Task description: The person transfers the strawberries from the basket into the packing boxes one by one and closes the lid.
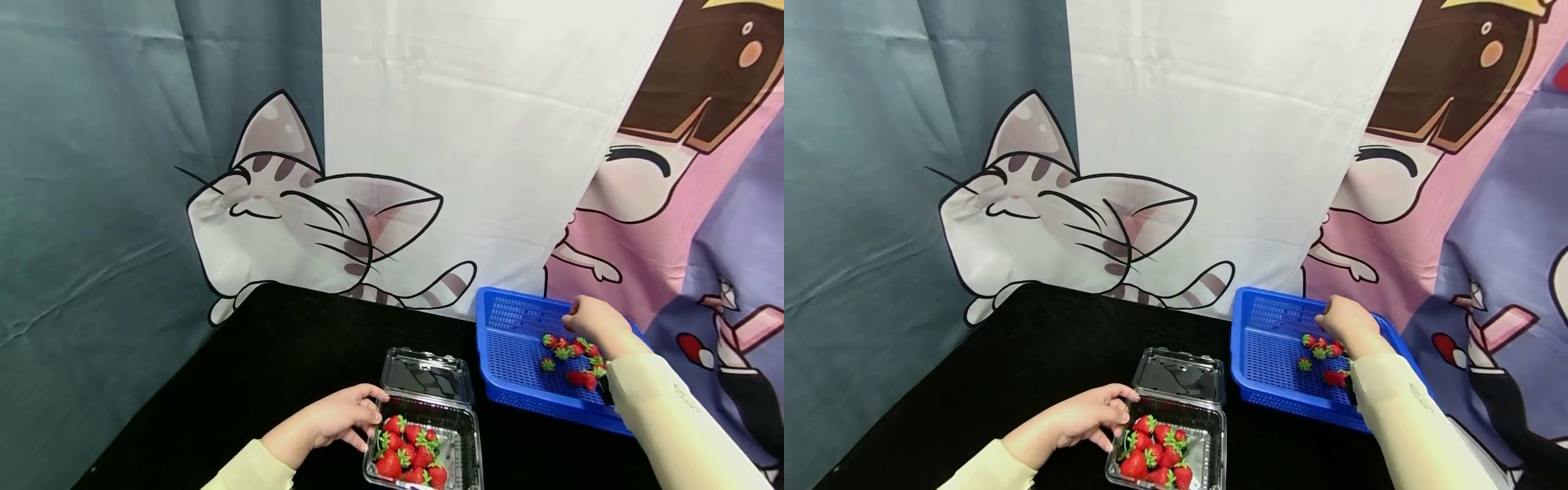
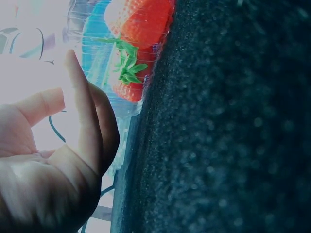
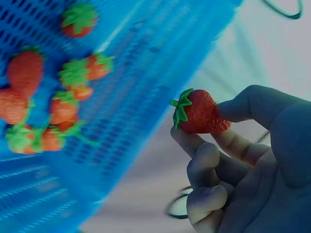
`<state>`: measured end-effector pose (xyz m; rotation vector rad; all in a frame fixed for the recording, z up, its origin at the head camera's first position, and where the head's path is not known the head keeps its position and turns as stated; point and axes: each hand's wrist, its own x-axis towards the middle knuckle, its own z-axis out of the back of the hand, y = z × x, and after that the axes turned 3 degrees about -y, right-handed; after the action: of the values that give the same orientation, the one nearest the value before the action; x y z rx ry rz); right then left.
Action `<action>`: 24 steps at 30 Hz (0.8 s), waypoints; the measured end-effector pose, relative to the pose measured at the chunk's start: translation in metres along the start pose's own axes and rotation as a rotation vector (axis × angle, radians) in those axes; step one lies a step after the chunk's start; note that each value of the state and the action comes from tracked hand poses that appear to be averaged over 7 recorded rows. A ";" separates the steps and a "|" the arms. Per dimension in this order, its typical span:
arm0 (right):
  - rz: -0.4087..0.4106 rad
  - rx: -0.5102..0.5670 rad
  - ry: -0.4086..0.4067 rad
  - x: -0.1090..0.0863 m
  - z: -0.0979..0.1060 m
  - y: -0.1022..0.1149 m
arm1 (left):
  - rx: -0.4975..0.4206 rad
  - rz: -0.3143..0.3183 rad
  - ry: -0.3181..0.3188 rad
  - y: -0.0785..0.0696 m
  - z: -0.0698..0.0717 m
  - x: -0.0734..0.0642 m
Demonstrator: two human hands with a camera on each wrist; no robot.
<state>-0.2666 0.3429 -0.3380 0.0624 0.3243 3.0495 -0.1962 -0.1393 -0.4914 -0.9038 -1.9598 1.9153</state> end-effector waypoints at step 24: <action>0.717 -0.108 -0.235 -0.132 -0.043 0.152 | -0.007 -0.015 0.008 0.002 0.001 -0.001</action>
<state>-0.1479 0.1754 -0.3523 0.6595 0.1348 3.6902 -0.1957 -0.1405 -0.4937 -0.8937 -1.9642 1.8953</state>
